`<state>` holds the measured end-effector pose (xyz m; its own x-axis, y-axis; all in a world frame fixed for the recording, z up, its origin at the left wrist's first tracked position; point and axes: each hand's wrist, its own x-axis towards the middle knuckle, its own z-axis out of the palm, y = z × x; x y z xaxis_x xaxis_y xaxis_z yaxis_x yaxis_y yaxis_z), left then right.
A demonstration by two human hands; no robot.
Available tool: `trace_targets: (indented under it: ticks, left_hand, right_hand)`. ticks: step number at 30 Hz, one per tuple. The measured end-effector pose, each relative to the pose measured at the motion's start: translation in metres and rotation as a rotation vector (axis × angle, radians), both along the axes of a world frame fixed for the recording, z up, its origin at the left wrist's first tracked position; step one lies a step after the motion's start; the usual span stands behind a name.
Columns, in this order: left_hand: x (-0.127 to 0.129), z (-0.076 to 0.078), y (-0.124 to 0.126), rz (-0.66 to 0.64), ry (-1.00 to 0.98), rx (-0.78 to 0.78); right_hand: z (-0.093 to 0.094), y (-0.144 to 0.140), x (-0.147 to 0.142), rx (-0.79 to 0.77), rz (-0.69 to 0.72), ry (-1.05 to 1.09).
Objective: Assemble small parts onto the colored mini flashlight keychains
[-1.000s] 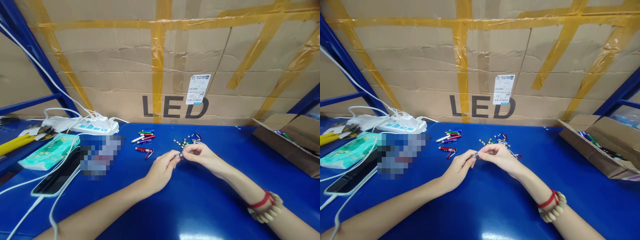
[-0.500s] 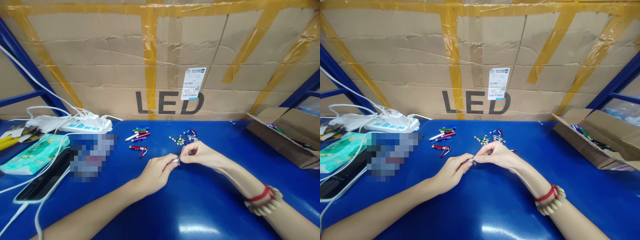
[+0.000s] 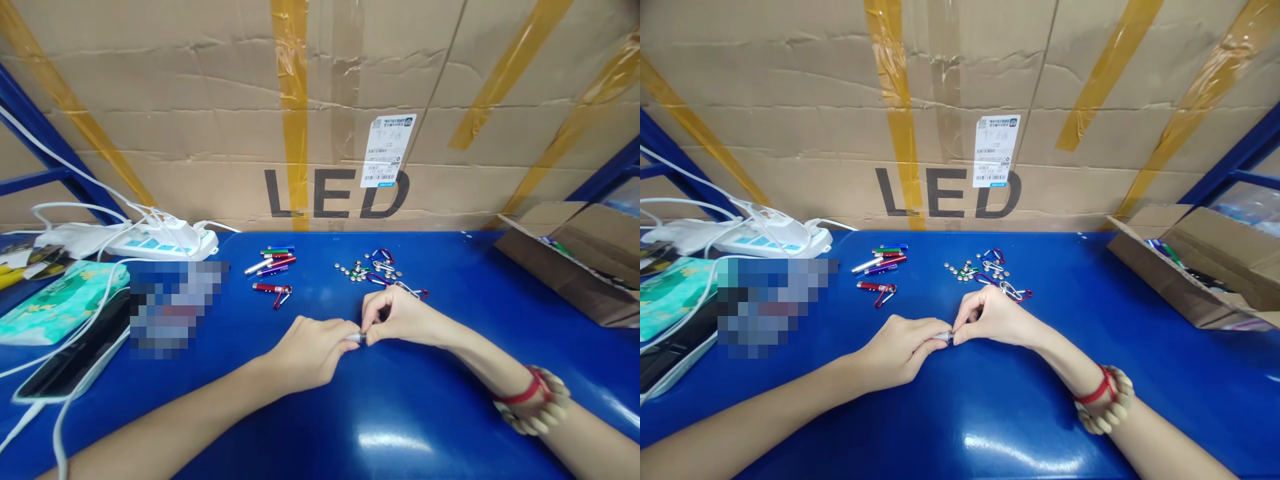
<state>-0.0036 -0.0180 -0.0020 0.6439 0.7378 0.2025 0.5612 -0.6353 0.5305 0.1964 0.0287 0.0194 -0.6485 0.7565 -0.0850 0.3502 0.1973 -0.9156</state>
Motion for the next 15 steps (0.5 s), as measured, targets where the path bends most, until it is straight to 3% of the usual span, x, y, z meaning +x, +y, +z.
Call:
trace_targets:
  ticks: [5, 15]
  left_hand:
    - [0.000, 0.000, 0.002, 0.057, -0.136, -0.049]
    - [-0.003, -0.001, 0.000, 0.016, -0.137, -0.018]
  right_hand:
    - [0.002, -0.002, -0.001, -0.060, -0.069, 0.020]
    - [0.011, -0.006, -0.001, -0.104, -0.021, -0.042]
